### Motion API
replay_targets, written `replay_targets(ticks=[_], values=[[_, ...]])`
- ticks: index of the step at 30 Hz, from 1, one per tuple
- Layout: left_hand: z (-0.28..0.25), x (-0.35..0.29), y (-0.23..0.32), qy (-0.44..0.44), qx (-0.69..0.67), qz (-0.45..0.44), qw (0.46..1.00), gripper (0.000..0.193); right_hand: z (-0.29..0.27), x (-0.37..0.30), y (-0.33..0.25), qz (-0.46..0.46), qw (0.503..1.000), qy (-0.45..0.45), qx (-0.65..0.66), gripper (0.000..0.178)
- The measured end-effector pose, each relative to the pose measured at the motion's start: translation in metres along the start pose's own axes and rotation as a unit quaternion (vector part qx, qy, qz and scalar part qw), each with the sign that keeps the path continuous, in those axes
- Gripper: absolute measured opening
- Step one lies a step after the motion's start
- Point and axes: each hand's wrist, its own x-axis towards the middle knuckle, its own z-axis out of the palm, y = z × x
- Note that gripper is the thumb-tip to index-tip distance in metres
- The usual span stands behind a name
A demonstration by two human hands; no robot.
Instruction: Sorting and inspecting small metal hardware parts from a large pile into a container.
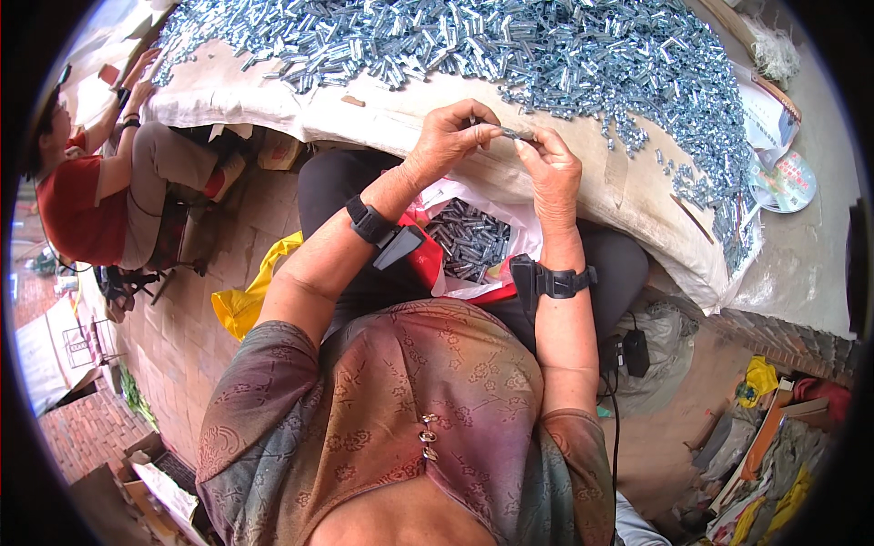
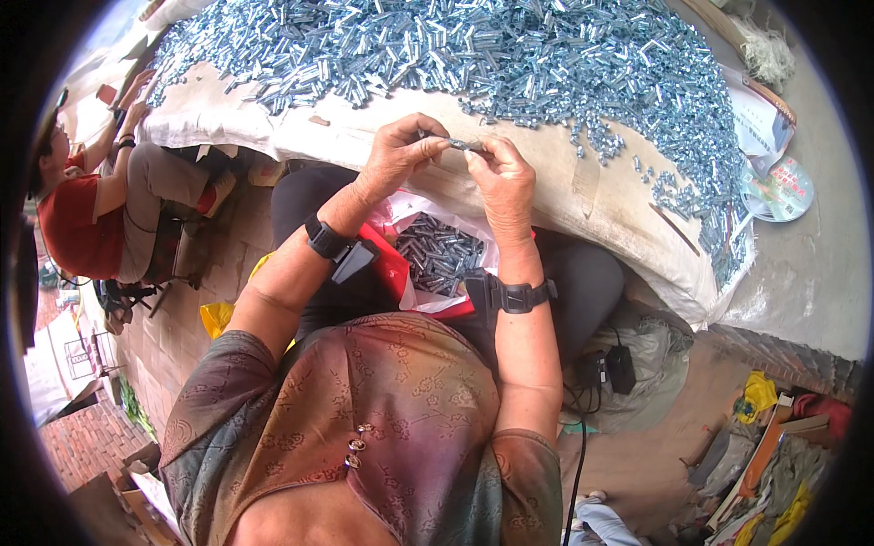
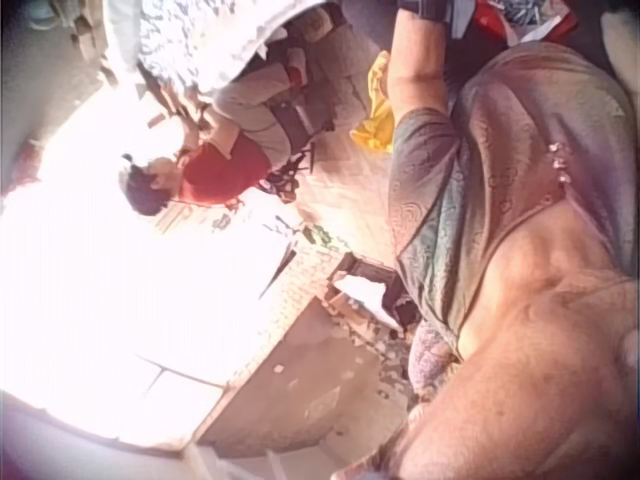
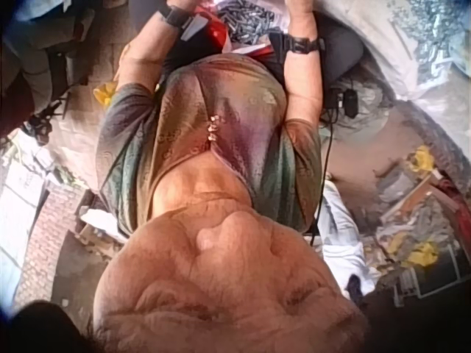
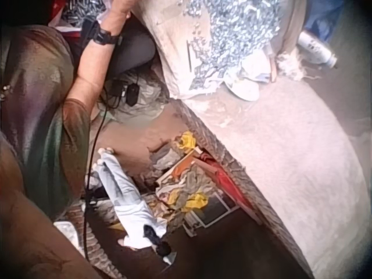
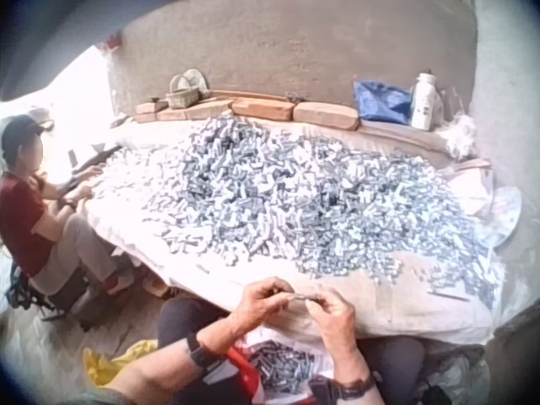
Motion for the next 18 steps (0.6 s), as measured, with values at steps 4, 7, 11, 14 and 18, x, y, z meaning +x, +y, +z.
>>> replay_targets(ticks=[4, 7, 11, 14, 18], values=[[0.002, 0.000, -0.002, 0.016, -0.012, 0.018, 1.000, 0.012, 0.001, 0.002, -0.002, -0.091, 0.991, 0.003, -0.094, 0.018], [0.003, 0.002, -0.001, 0.018, 0.045, 0.063, 0.997, 0.011, 0.001, 0.002, -0.008, -0.140, 0.976, 0.001, -0.167, 0.018], [0.005, 0.006, -0.004, 0.013, 0.117, 0.135, 0.984, 0.010, 0.001, 0.002, -0.007, -0.176, 0.964, 0.007, -0.198, 0.019], [0.007, 0.012, -0.008, -0.024, 0.224, 0.127, 0.966, 0.011, -0.003, -0.001, -0.001, -0.113, 0.962, 0.004, -0.249, 0.016], [0.022, 0.017, -0.015, -0.093, 0.438, 0.244, 0.860, 0.010, -0.007, 0.001, 0.004, -0.076, 0.887, -0.056, -0.453, 0.014]])
